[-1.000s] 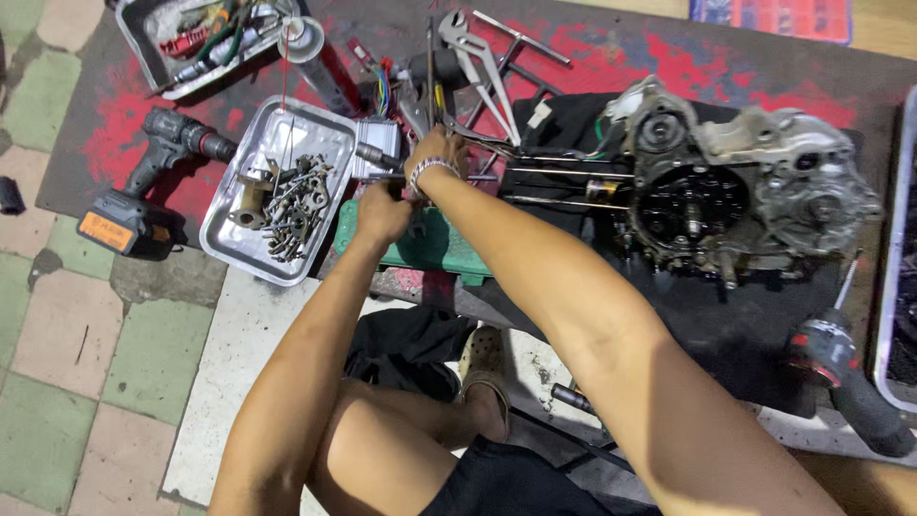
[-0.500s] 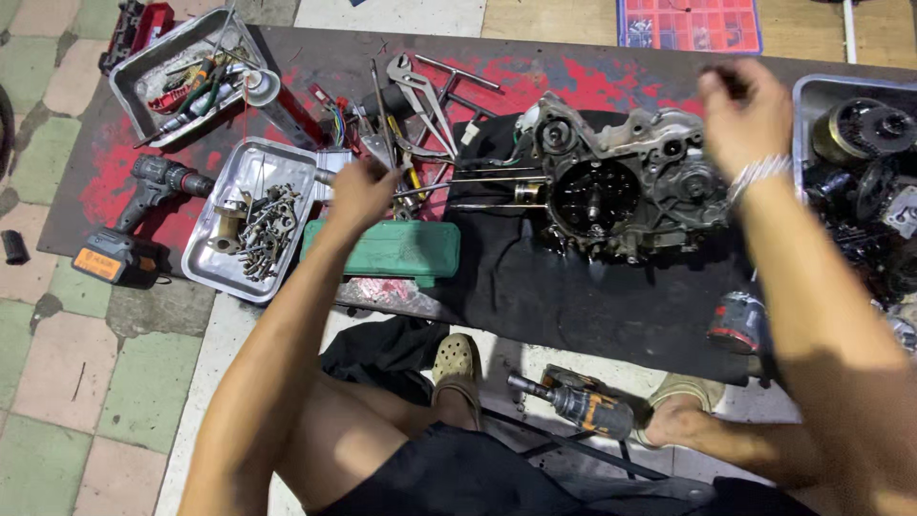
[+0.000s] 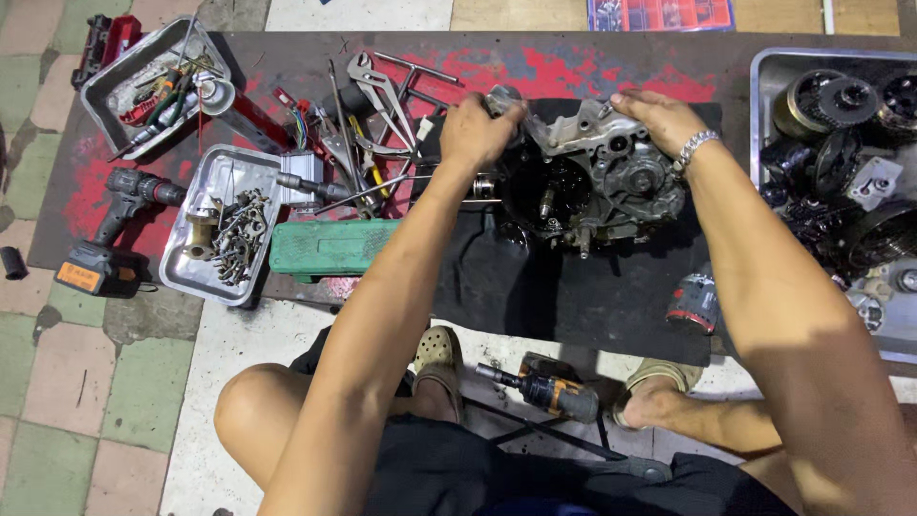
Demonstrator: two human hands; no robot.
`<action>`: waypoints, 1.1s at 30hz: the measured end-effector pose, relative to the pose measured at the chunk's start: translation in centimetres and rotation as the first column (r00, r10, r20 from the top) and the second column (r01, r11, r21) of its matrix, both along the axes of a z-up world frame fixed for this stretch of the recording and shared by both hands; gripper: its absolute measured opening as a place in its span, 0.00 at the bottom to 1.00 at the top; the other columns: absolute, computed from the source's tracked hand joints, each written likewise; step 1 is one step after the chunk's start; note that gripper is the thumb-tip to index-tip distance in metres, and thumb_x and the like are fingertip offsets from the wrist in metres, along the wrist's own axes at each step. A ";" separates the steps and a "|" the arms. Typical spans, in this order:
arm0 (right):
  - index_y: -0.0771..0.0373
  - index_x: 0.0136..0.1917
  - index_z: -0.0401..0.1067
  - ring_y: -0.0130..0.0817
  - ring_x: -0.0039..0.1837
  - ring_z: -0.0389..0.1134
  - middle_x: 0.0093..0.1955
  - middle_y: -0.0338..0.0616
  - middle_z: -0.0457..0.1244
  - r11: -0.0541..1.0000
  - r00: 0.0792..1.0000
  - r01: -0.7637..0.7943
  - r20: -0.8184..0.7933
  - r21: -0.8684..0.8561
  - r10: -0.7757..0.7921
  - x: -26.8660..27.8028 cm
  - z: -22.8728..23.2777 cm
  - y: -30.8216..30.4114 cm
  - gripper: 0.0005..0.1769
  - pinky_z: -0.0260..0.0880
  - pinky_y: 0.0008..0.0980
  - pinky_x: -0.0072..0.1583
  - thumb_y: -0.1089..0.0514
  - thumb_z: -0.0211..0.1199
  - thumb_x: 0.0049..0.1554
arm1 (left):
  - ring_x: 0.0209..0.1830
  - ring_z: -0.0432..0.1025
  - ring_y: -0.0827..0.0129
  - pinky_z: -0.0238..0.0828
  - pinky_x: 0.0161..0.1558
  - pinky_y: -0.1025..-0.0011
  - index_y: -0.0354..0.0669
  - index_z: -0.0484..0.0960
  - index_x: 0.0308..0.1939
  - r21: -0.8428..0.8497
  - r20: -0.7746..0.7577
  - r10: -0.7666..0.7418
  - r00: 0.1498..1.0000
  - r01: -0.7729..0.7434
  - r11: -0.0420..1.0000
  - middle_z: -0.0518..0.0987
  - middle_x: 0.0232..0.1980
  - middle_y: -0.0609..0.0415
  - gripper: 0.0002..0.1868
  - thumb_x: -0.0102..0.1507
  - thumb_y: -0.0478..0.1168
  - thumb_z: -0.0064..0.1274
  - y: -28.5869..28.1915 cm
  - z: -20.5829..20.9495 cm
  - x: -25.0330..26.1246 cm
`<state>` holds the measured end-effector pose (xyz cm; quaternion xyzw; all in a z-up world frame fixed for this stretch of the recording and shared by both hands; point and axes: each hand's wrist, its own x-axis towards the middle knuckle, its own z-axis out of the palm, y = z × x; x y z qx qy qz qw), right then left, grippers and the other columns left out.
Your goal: The person disassembles a small engine block on a workbench, using a T-handle wrench to loosen bolts and remove a starter motor. They then spray the internal components with a cleaning agent from a red aerosol can.
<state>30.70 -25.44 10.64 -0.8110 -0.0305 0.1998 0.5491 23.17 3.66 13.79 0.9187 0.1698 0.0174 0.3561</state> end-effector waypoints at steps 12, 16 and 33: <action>0.64 0.75 0.68 0.23 0.67 0.64 0.68 0.41 0.65 0.929 0.984 0.020 0.155 0.368 -0.082 -5.1 -7.7 -9.8 0.30 0.61 0.22 0.69 0.48 0.63 0.64 | 0.53 0.69 0.37 0.70 0.50 0.48 0.29 0.68 0.59 0.283 0.368 -0.102 0.924 -0.006 0.959 0.69 0.53 0.29 0.51 0.52 0.71 0.63 -11.2 4.8 -8.2; 0.64 0.76 0.65 0.25 0.70 0.63 0.72 0.42 0.63 0.892 0.982 0.076 0.124 0.446 -0.146 -6.9 -9.3 -10.9 0.32 0.61 0.24 0.71 0.48 0.64 0.63 | 0.52 0.67 0.37 0.69 0.49 0.48 0.33 0.69 0.57 0.297 0.414 -0.156 0.897 0.029 0.954 0.68 0.53 0.29 0.45 0.54 0.66 0.64 -13.0 5.6 -11.5; 0.61 0.75 0.66 0.31 0.70 0.61 0.69 0.44 0.64 0.998 0.993 0.061 0.103 0.025 -0.064 -9.8 -8.9 -13.8 0.41 0.59 0.31 0.69 0.28 0.54 0.64 | 0.50 0.70 0.34 0.71 0.49 0.48 0.16 0.61 0.66 0.246 0.467 -0.098 0.879 -0.022 0.969 0.67 0.55 0.26 0.54 0.58 0.64 0.62 -14.5 6.6 -19.0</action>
